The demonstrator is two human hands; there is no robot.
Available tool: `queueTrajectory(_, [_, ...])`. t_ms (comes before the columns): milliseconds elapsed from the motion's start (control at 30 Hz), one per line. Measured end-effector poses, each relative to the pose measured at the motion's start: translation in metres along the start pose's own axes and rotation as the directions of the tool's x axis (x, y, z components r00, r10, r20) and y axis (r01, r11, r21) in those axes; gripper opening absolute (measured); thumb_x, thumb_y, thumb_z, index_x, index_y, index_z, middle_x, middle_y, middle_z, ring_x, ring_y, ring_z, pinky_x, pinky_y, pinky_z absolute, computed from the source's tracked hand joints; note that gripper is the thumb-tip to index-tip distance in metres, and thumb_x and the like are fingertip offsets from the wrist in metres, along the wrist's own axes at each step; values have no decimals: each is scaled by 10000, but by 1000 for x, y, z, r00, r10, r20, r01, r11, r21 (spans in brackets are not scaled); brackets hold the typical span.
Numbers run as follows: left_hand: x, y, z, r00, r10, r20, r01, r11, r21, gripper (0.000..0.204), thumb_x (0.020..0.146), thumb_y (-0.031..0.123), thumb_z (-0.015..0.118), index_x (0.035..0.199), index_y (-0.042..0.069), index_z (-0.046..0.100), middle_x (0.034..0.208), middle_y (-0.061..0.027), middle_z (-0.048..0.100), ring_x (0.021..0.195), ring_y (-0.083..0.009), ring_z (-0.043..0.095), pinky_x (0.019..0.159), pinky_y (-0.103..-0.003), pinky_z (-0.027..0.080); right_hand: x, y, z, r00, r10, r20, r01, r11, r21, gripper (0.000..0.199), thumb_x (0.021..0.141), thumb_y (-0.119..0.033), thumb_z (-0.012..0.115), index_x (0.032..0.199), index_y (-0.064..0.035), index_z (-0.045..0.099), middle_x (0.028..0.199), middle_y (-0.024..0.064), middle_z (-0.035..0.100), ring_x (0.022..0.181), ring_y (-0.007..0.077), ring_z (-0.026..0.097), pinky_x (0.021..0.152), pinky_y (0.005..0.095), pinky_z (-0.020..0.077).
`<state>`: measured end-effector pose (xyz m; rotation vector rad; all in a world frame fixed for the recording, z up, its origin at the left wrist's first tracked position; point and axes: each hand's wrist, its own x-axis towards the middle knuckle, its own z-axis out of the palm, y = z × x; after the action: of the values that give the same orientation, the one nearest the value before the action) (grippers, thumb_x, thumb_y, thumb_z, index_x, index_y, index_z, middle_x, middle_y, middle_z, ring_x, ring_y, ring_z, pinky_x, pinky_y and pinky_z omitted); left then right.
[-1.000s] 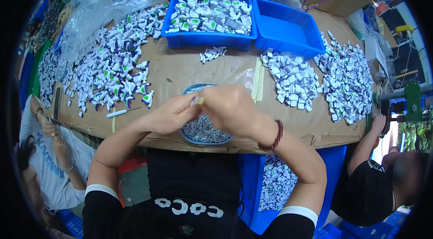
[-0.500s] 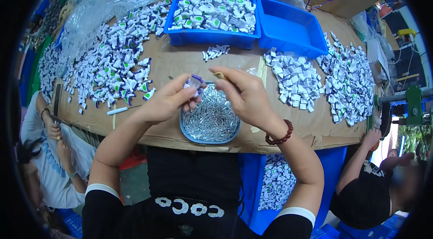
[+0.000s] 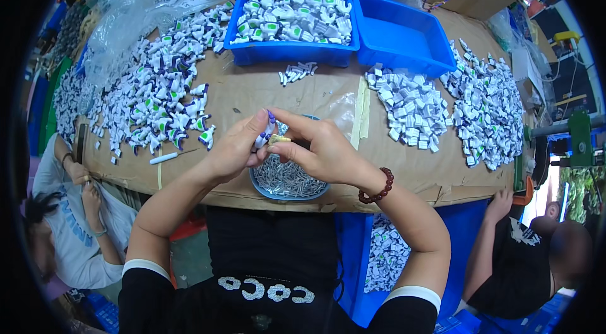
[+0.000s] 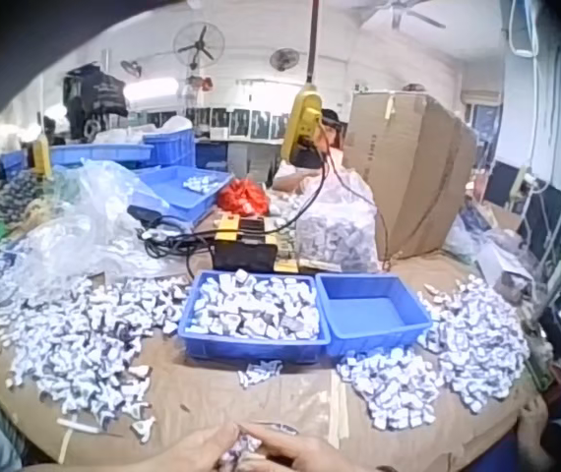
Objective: Manually assembling small white and blue components at a factory workbench.
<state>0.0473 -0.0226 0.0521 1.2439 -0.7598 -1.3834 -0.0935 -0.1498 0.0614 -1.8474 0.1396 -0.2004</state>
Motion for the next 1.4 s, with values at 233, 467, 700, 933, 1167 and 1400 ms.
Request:
queueTrajectory(233, [-3, -8, 2, 998, 64, 23, -66, 986, 153, 525, 963, 473, 275, 935, 27, 551, 662, 4, 493, 555, -55, 418, 512, -212, 359, -1, 0, -2, 1000, 3, 21, -3, 1000, -24, 497, 813, -75, 635, 1273, -2, 460, 775, 131, 665, 694, 123, 638, 628, 270, 492])
queueTrajectory(467, [-3, -21, 14, 950, 260, -170, -205, 936, 285, 531, 976, 433, 240, 918, 2, 544, 647, -22, 492, 575, -93, 446, 531, -248, 363, 4, 4, 0, 996, -78, -49, 70, 988, -135, 386, 767, -53, 665, 1138, 9, 576, 934, 178, 660, 782, 169, 668, 667, 269, 502])
queueTrajectory(700, [1, -29, 13, 919, 330, -215, -239, 901, 362, 503, 982, 387, 231, 903, -8, 531, 691, -87, 551, 625, -151, 516, 575, -279, 397, 6, 7, 1, 999, -24, -47, 20, 996, -89, 386, 756, -50, 672, 1131, -15, 590, 882, 179, 665, 763, 154, 669, 649, 262, 498])
queueTrajectory(933, [3, -23, 14, 890, 394, -230, -278, 868, 410, 480, 984, 373, 264, 917, -26, 523, 697, -109, 575, 602, -176, 545, 567, -300, 419, 10, 2, 3, 998, 17, -56, -23, 995, -102, 383, 800, -42, 633, 1175, -12, 560, 853, 153, 678, 702, 90, 628, 632, 248, 493])
queueTrajectory(1167, [15, -14, -7, 998, -39, 41, 55, 847, -529, 461, 952, 484, 315, 827, 76, 489, 511, 33, 350, 408, -67, 320, 393, -197, 260, 15, -3, -6, 972, 228, -54, -209, 947, 242, 388, 882, -112, 563, 1251, -14, 494, 747, 65, 647, 588, 57, 550, 526, 199, 448])
queueTrajectory(1400, [24, -7, -21, 994, -97, -54, 71, 929, -363, 413, 952, 460, 339, 881, 89, 506, 534, 46, 388, 433, -49, 349, 418, -186, 267, -3, 3, -31, 937, 327, -121, -273, 904, 329, 320, 919, -201, 524, 1170, -4, 546, 716, 18, 608, 532, 21, 459, 486, 156, 380])
